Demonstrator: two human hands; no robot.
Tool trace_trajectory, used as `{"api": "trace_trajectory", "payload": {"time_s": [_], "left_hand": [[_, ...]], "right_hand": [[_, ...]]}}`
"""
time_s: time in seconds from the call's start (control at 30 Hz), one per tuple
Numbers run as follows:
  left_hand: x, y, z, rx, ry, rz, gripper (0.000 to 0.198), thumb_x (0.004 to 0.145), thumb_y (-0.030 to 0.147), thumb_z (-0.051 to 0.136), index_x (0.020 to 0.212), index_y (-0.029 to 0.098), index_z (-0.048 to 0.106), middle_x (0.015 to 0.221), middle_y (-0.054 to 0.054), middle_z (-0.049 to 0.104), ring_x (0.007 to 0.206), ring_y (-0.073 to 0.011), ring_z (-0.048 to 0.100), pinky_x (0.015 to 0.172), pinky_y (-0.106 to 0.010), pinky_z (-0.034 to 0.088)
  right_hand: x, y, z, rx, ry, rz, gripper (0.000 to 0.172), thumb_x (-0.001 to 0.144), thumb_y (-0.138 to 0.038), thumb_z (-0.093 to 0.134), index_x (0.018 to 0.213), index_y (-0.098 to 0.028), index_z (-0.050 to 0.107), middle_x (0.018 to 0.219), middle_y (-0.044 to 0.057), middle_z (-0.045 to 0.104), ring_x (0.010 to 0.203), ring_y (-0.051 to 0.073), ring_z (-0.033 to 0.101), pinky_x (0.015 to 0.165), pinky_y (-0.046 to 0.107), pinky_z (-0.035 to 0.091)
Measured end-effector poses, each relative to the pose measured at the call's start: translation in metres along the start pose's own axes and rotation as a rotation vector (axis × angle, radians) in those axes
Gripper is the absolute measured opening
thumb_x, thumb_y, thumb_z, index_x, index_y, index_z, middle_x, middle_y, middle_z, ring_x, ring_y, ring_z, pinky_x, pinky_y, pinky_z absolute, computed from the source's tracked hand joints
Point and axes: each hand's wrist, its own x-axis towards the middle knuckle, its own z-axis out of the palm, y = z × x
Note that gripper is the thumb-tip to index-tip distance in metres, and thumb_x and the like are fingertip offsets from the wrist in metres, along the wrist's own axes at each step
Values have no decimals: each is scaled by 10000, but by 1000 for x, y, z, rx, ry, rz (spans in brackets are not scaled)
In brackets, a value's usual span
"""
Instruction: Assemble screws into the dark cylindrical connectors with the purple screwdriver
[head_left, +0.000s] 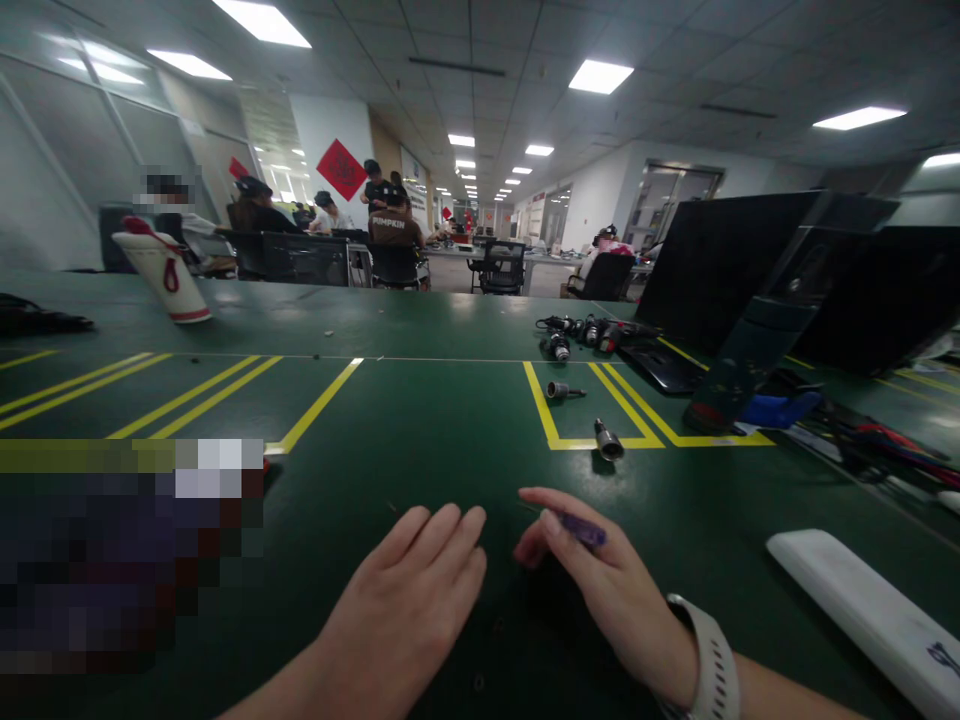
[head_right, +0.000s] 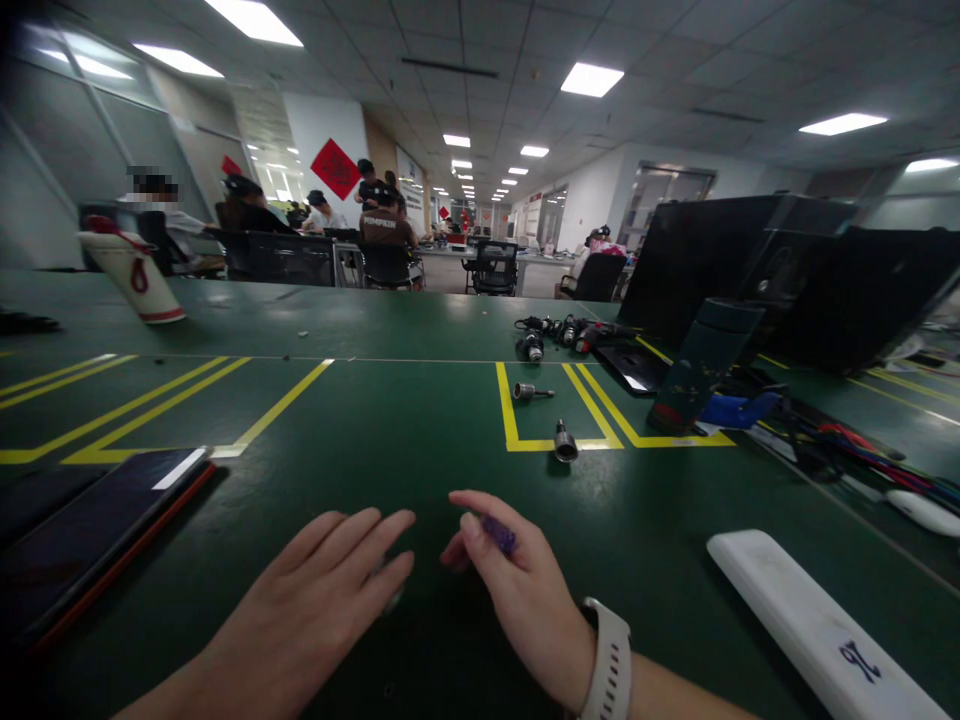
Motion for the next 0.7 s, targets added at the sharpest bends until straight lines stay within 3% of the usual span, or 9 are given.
{"api": "trace_trajectory", "payload": {"time_s": [0.07, 0.17, 0.27, 0.4, 0.57, 0.7], "left_hand": [[2, -2, -5, -18, 45, -104, 505, 745, -20, 405, 1102, 272, 610, 1192, -71, 598, 1048, -268, 541, 879, -436, 397], [8, -6, -12, -272, 94, -293, 442, 762, 48, 464, 1099, 293, 613, 1039, -40, 629, 891, -215, 597, 750, -349, 473], [13, -7, -11, -658, 158, -524, 316, 761, 162, 554, 1056, 250, 626, 975, -21, 657, 863, -195, 624, 730, -310, 504], [16, -5, -6, -1057, 141, -763, 373, 665, 192, 640, 1038, 190, 627, 903, -28, 697, 720, -193, 655, 576, -293, 531], [15, 0, -4, -1242, 156, -794, 409, 605, 124, 644, 1010, 180, 643, 960, -52, 699, 786, -208, 677, 639, -305, 541], [13, 7, -7, -1337, 138, -787, 453, 583, 107, 648, 1030, 175, 631, 999, -64, 694, 868, -227, 671, 799, -369, 514]], "right_hand": [[-2, -3, -3, -6, 59, -47, 286, 865, -441, 505, 944, -194, 625, 710, 14, 629, 684, 156, 592, 653, 292, 471], [-6, -7, -4, 24, 75, -26, 359, 842, -486, 515, 681, -174, 590, 542, -19, 542, 509, 114, 516, 510, 240, 417], [-9, -9, 0, -26, -6, 26, 384, 840, -496, 502, 644, -171, 559, 495, -34, 495, 456, 98, 473, 470, 225, 378], [-11, -8, 5, -217, -33, -56, 371, 868, -460, 451, 655, -178, 563, 513, -22, 505, 490, 115, 497, 499, 239, 392], [-13, -5, 7, -374, -59, -147, 324, 882, -385, 433, 653, -194, 559, 549, -10, 535, 521, 131, 529, 527, 256, 414], [-16, -11, 7, -554, -59, -218, 321, 890, -335, 428, 613, -207, 527, 553, -11, 524, 528, 134, 515, 521, 264, 383]]}}
